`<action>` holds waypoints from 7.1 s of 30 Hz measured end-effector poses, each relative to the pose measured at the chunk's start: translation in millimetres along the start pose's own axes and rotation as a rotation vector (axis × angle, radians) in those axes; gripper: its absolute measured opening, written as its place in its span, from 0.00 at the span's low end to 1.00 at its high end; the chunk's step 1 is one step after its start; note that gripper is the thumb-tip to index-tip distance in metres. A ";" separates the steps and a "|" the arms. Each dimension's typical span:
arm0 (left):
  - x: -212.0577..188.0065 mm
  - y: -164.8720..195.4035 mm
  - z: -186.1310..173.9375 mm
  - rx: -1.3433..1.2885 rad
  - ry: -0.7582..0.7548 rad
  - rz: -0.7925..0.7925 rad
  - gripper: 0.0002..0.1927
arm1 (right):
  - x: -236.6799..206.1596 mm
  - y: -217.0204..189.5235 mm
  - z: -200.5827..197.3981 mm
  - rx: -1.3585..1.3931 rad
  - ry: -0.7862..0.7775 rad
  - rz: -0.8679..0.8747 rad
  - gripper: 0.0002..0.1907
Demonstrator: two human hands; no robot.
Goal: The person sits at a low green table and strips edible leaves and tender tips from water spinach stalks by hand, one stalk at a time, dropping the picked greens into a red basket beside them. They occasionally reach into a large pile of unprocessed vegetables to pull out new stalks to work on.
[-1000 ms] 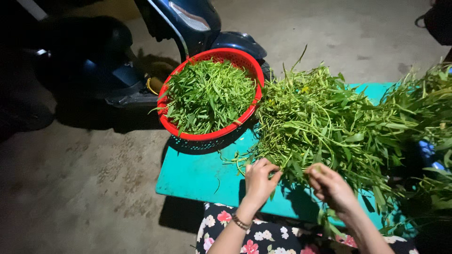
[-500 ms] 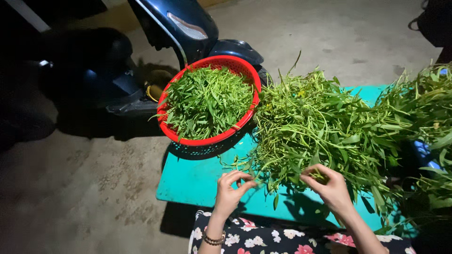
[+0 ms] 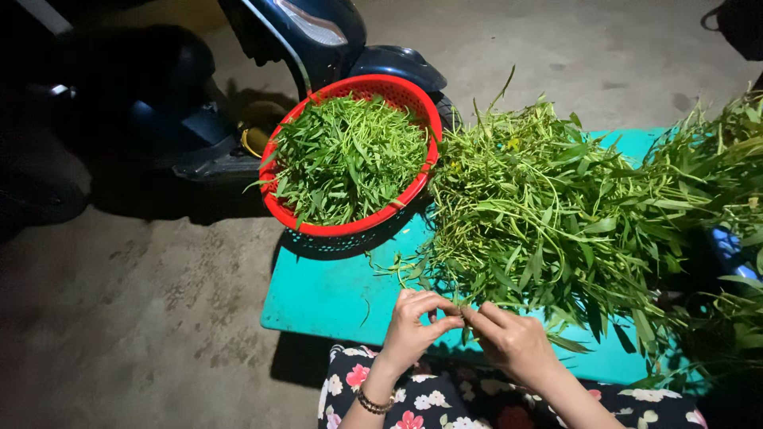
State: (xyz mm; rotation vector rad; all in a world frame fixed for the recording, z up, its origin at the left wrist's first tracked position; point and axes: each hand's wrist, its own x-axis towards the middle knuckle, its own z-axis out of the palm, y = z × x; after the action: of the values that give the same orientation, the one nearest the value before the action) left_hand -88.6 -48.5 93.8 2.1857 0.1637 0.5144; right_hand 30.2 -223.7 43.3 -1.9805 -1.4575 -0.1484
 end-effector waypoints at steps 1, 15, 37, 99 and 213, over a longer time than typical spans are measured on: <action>0.3 1.0 2.3 -0.019 -0.003 -0.031 0.09 | 0.1 0.0 -0.6 -0.020 -0.028 0.018 0.27; -0.8 7.0 -0.7 0.035 0.079 0.042 0.04 | -5.8 22.9 0.3 0.712 0.133 0.574 0.09; 4.1 -33.8 48.5 -0.633 -0.178 -0.177 0.06 | -7.0 48.4 -8.1 1.683 -0.097 0.974 0.13; -3.4 -22.0 28.2 -0.251 -0.088 -0.175 0.09 | 1.8 10.3 -19.6 -0.180 -0.187 0.299 0.31; 31.7 -27.9 13.9 0.282 0.411 0.036 0.11 | -5.6 77.8 -45.6 1.598 0.336 1.113 0.08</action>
State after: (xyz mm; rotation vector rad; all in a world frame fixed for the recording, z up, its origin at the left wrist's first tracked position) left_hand -52.3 -32.0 74.1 2.3309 0.4405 1.0104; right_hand 109.9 -266.2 41.6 -0.9580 0.1250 0.8452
